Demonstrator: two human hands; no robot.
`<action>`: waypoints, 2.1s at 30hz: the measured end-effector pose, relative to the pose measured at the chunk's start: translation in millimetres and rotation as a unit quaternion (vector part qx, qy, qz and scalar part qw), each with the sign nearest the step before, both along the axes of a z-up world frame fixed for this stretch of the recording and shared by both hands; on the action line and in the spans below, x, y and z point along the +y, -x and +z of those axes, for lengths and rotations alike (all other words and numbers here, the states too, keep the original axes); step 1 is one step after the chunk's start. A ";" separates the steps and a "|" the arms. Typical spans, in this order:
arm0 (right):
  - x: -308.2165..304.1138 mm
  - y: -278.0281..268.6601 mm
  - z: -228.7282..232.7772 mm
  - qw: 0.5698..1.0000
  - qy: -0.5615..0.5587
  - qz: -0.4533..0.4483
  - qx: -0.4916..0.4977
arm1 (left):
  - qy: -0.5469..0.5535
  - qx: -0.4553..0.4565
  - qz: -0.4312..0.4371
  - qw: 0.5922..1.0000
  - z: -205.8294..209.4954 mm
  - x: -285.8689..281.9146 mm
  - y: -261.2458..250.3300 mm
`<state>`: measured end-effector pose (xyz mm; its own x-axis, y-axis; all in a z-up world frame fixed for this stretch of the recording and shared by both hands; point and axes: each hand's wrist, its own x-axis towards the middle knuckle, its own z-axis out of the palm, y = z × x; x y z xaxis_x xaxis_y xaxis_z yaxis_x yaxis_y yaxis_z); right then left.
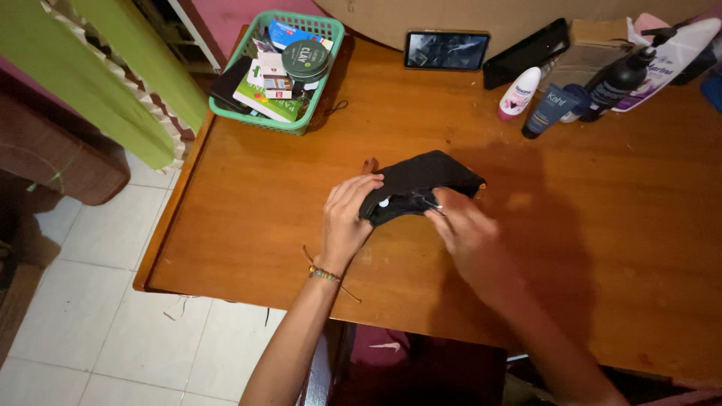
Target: The person opens a black quilted pouch on a wooden table and takes out several small toiletry bottles and tubes, placing them on the table. They then place the items back into the pouch one at a time, zip the pouch closed, and rest their hands on it.
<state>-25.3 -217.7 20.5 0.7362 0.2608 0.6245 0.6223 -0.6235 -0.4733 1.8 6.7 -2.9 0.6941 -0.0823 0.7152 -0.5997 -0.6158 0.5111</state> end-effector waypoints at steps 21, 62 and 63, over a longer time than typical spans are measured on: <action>19.6 -41.0 5.6 0.974 0.103 0.090 0.179 | 0.008 -0.002 -0.003 1.000 -0.7 0.5 -2.2; -163.0 -205.0 -112.9 0.959 -0.193 -0.205 0.042 | -0.008 0.015 0.014 1.000 -4.9 -7.0 -4.8; -165.0 -202.6 -116.3 0.957 -0.216 -0.189 0.040 | -0.008 0.012 0.012 1.000 -5.4 -6.9 -5.3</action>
<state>177.3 -382.7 -95.8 0.7765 -0.3028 0.5526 0.3433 -0.5321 -0.7739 7.1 -0.1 -8.2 0.7132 -0.0770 0.6967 -0.5725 -0.6375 0.5156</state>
